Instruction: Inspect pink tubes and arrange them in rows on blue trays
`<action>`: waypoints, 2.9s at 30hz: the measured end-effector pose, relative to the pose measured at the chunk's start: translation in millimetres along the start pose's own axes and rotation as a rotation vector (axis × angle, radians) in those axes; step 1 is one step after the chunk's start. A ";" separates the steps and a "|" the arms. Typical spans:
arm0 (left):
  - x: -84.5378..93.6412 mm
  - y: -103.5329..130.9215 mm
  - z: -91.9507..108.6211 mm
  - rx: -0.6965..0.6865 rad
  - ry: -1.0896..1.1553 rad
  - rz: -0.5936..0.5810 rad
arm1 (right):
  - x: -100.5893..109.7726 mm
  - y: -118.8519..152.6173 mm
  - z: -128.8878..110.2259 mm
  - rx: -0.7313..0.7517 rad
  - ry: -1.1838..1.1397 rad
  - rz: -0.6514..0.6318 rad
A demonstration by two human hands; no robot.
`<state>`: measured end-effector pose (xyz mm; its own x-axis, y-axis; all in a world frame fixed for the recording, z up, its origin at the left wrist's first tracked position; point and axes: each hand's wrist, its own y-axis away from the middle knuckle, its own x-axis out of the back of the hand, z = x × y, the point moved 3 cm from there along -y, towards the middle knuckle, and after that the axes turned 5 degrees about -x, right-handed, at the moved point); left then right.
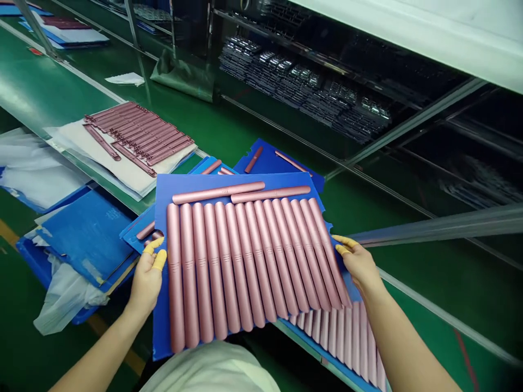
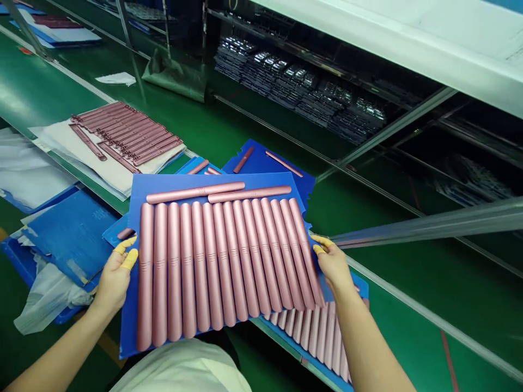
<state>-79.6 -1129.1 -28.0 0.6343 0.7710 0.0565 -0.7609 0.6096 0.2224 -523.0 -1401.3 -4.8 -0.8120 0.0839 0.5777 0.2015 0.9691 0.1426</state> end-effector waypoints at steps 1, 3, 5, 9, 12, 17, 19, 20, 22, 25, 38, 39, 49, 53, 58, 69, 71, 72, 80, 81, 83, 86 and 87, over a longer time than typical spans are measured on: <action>-4.6 8.0 -7.1 0.019 0.017 0.040 | -10.0 -15.6 -7.6 0.016 0.004 0.001; -14.2 23.0 -22.1 0.058 0.065 0.124 | -32.8 -45.2 -23.0 0.048 0.020 -0.010; -23.6 35.9 -37.7 0.094 0.110 0.190 | -57.1 -71.6 -38.6 0.088 0.032 -0.020; -36.2 58.0 -64.0 0.167 0.174 0.314 | -107.1 -111.7 -67.9 0.167 0.062 -0.080; -40.5 72.1 -73.1 0.236 0.207 0.412 | -146.7 -130.0 -86.8 0.224 0.089 -0.163; -44.9 83.6 -77.0 0.313 0.213 0.514 | -214.3 -146.3 -112.7 0.320 0.106 -0.290; -45.9 84.6 -79.6 0.329 0.192 0.546 | -238.2 -151.9 -120.2 0.351 0.105 -0.330; -46.3 84.7 -81.1 0.334 0.178 0.562 | -248.4 -154.9 -122.8 0.364 0.105 -0.347; -47.5 84.2 -84.8 0.343 0.160 0.568 | -264.6 -161.2 -125.2 0.386 0.112 -0.372; -50.0 82.6 -90.4 0.360 0.156 0.536 | -276.7 -170.1 -120.6 0.396 0.137 -0.379; -38.6 63.1 -84.7 0.343 0.071 0.488 | -259.3 -177.0 -103.8 0.401 0.231 -0.334; -38.1 62.0 -86.9 0.343 0.059 0.486 | -261.0 -177.0 -105.6 0.410 0.246 -0.333; -15.5 54.6 -110.9 0.289 -0.335 0.114 | -259.1 -153.7 -112.1 0.522 0.430 -0.238; 22.8 36.6 -93.3 0.141 -0.611 0.084 | -206.1 -115.0 -93.2 0.673 0.334 -0.056; 54.2 -23.9 -62.5 -0.399 -0.834 0.061 | -130.8 -18.8 -20.2 0.227 0.236 0.062; 13.1 -116.6 -38.2 -0.786 -1.037 -0.567 | -163.3 163.6 -6.1 -0.210 0.097 0.279; 14.9 -120.5 -39.6 -0.761 -1.025 -0.581 | -171.9 170.0 -26.6 -0.097 0.141 0.293; 16.9 -122.6 -40.9 -0.734 -1.009 -0.589 | -176.2 174.2 -36.1 -0.031 0.173 0.295; 27.7 -147.7 -49.9 -0.401 -0.808 -0.768 | -262.7 242.0 -86.6 0.653 0.334 -0.202; 28.0 -149.8 -50.0 -0.398 -0.786 -0.783 | -274.0 249.1 -88.2 0.684 0.329 -0.281; 29.6 -151.9 -51.0 -0.398 -0.762 -0.787 | -290.7 258.1 -88.2 0.720 0.329 -0.394; 33.8 -150.8 -55.8 -0.364 -0.762 -0.770 | -301.2 259.9 -82.0 0.742 0.385 -0.390; 35.1 -149.9 -57.7 -0.349 -0.763 -0.763 | -302.3 258.8 -79.3 0.745 0.412 -0.365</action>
<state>48.8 -1182.8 -115.6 0.7758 -0.0645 0.6276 -0.0606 0.9826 0.1758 -181.9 -1194.3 -78.8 -0.4679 -0.2063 0.8594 -0.5486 0.8301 -0.0994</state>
